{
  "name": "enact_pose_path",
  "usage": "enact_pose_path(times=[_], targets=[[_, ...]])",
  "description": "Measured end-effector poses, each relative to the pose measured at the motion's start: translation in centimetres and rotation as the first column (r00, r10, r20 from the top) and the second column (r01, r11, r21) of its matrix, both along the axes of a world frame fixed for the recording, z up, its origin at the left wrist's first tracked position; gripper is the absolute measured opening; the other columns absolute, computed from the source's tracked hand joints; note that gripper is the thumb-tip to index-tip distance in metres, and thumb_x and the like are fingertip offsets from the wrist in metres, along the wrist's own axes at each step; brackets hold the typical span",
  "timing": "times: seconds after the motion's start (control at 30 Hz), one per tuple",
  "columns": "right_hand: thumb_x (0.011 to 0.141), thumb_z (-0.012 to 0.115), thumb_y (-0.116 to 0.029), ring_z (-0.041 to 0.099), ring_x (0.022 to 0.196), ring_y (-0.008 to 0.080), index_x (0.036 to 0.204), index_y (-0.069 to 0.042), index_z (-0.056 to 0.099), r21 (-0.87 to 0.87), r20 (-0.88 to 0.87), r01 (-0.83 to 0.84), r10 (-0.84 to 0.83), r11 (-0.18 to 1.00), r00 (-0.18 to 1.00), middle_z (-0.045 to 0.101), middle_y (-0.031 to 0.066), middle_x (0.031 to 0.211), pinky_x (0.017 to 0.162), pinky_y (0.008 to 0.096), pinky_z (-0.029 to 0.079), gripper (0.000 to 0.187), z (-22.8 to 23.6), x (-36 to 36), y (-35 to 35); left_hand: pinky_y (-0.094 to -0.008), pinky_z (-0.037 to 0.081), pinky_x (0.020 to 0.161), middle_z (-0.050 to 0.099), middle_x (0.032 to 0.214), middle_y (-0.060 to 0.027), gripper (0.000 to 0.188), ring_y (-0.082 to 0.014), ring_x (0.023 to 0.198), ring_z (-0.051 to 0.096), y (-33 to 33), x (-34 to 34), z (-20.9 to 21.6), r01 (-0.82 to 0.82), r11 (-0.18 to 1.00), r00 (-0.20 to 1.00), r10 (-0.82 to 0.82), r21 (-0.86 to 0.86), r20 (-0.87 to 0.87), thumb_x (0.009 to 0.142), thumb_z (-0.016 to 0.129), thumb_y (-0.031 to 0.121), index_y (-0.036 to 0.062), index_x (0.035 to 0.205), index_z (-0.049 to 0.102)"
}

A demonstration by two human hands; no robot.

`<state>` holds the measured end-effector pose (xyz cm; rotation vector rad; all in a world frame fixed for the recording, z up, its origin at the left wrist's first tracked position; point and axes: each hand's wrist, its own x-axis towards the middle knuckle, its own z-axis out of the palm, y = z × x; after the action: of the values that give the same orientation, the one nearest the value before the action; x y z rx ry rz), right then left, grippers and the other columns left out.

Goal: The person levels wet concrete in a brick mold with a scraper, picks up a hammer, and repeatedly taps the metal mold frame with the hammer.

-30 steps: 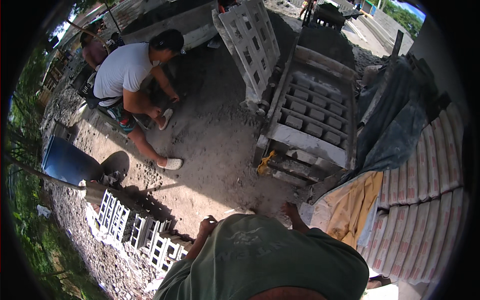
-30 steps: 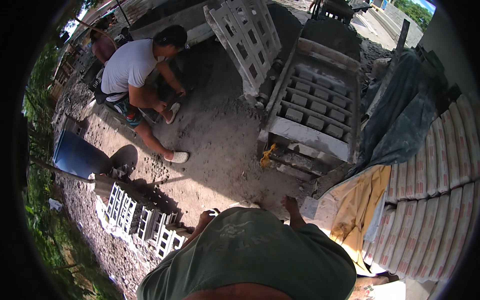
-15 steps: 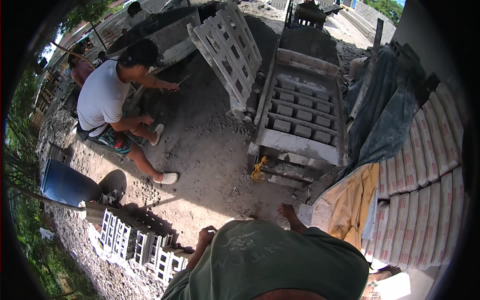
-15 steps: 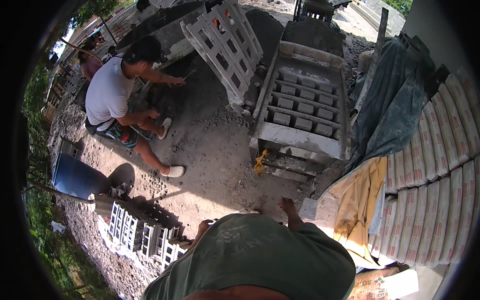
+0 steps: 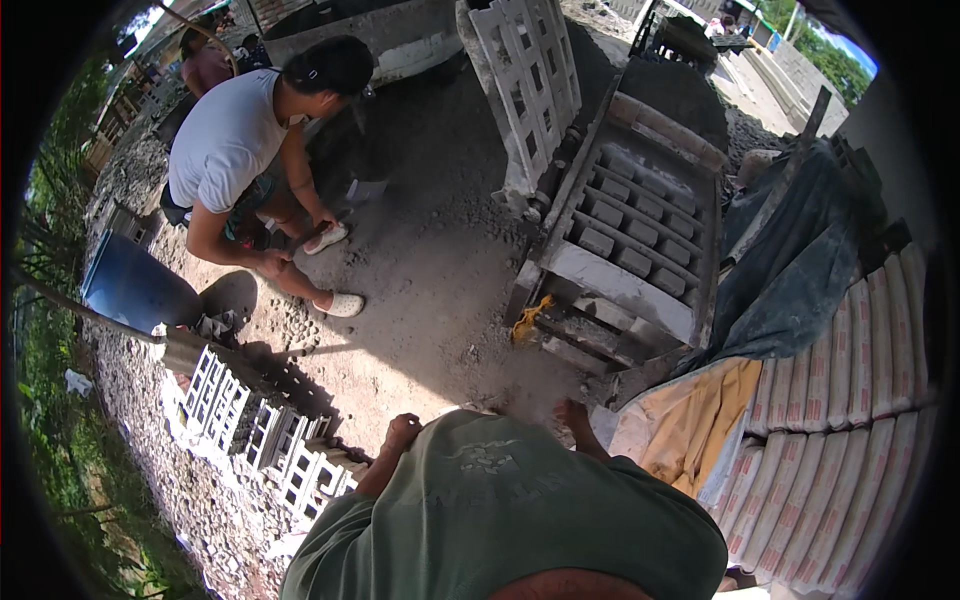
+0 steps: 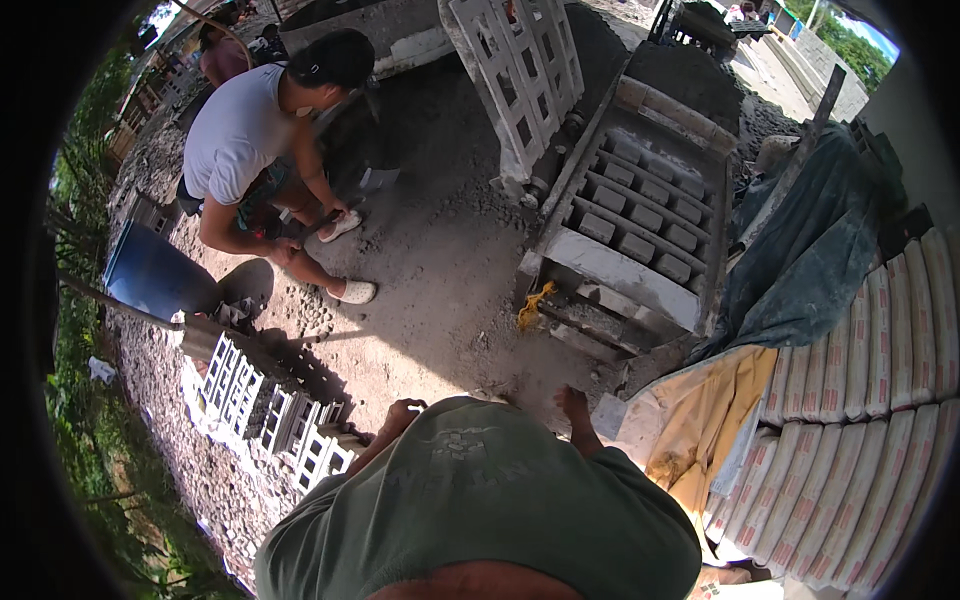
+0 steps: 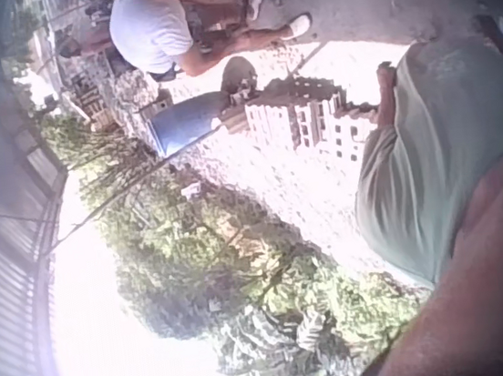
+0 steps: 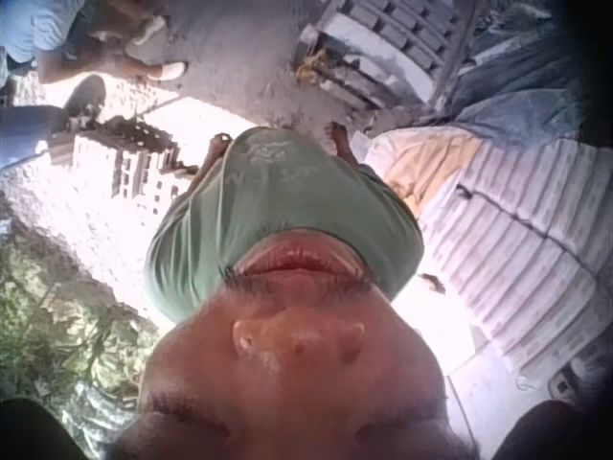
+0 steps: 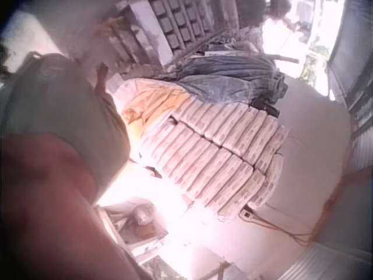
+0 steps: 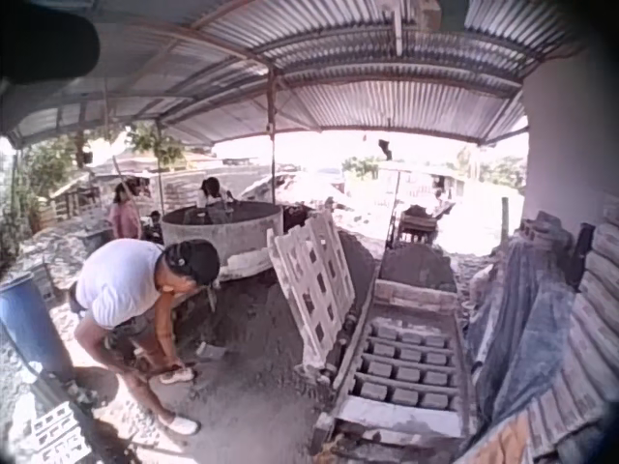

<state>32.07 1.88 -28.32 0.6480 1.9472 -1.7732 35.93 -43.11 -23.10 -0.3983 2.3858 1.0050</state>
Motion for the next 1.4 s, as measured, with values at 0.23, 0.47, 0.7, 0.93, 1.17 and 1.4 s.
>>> enact_pose_path(times=[0.23, 0.47, 0.7, 0.93, 1.17, 1.4], targets=[[0.093, 0.033, -0.038, 0.061, 0.075, 0.0213, 0.110, -0.008, 0.053, -0.190, 0.128, -0.074, 0.099, 0.979, 0.987, 0.063, 0.0106, 0.098, 0.060, 0.0353, 0.048, 0.040, -3.9, -0.2, 2.5, -0.0363, 0.045, 0.090, 0.062, 0.106, -0.0146, 0.034, -0.0295, 0.102, 0.058, 0.8, -0.7, 0.9, 0.004, 0.999, 0.995, 0.001, -0.046, 0.095, 0.076, 0.059, 0.027, 0.0070, 0.103, 0.064], [0.094, 0.031, -0.039, 0.060, 0.071, 0.0210, 0.106, -0.010, 0.054, -0.078, 0.158, -0.052, 0.063, 0.996, 0.985, 0.063, 0.0085, 0.093, 0.059, 0.0344, 0.048, 0.039, -1.7, -0.8, 1.0, -0.0362, 0.045, 0.090, 0.062, 0.106, -0.0161, 0.041, -0.0306, 0.103, 0.057, 0.2, 1.0, -1.1, -0.093, 0.995, 0.988, 0.095, -0.018, 0.124, 0.074, 0.065, 0.034, 0.0079, 0.106, 0.063], [0.093, 0.036, -0.040, 0.059, 0.075, 0.0236, 0.107, -0.009, 0.052, -0.200, 0.156, -0.002, 0.033, 0.980, 0.987, 0.062, 0.0101, 0.094, 0.062, 0.0373, 0.047, 0.038, -3.6, -0.3, 2.4, -0.0359, 0.050, 0.075, 0.067, 0.083, -0.0112, 0.015, -0.0272, 0.079, 0.065, 1.2, 0.7, 0.2, -0.117, 0.986, 0.993, 0.118, -0.118, -0.002, 0.074, 0.061, 0.022, 0.0167, 0.085, 0.069], [0.090, 0.040, -0.045, 0.060, 0.079, 0.0241, 0.111, -0.008, 0.054, -0.014, 0.211, 0.022, -0.019, 1.000, 0.977, 0.063, 0.0110, 0.100, 0.068, 0.0393, 0.046, 0.044, -0.2, 0.8, -0.5, -0.0359, 0.044, 0.092, 0.060, 0.110, -0.0168, 0.063, -0.0304, 0.103, 0.057, -0.1, 0.8, 0.2, -0.077, 0.997, 0.987, 0.078, -0.016, 0.137, 0.067, 0.068, 0.057, 0.0085, 0.107, 0.062], [0.091, 0.040, -0.043, 0.061, 0.080, 0.0218, 0.110, -0.006, 0.056, 0.020, 0.221, -0.011, 0.006, 1.000, 0.975, 0.064, 0.0097, 0.097, 0.067, 0.0366, 0.046, 0.045, 1.4, 2.1, -0.7, -0.0343, 0.049, 0.082, 0.066, 0.094, -0.0118, 0.025, -0.0274, 0.088, 0.064, 0.8, 1.7, 0.5, -0.071, 0.985, 0.997, 0.066, -0.157, -0.035, 0.072, 0.059, 0.021, 0.0174, 0.095, 0.069], [0.092, 0.039, -0.041, 0.062, 0.080, 0.0222, 0.111, -0.003, 0.056, -0.018, 0.157, -0.052, 0.054, 0.998, 0.986, 0.065, 0.0104, 0.097, 0.067, 0.0354, 0.047, 0.045, 2.6, 2.4, -1.0, -0.0360, 0.045, 0.087, 0.062, 0.102, -0.0148, 0.028, -0.0295, 0.097, 0.059, 0.9, 2.5, 1.8, -0.126, 0.987, 0.992, 0.127, -0.095, 0.009, 0.075, 0.054, 0.019, 0.0124, 0.099, 0.067]])
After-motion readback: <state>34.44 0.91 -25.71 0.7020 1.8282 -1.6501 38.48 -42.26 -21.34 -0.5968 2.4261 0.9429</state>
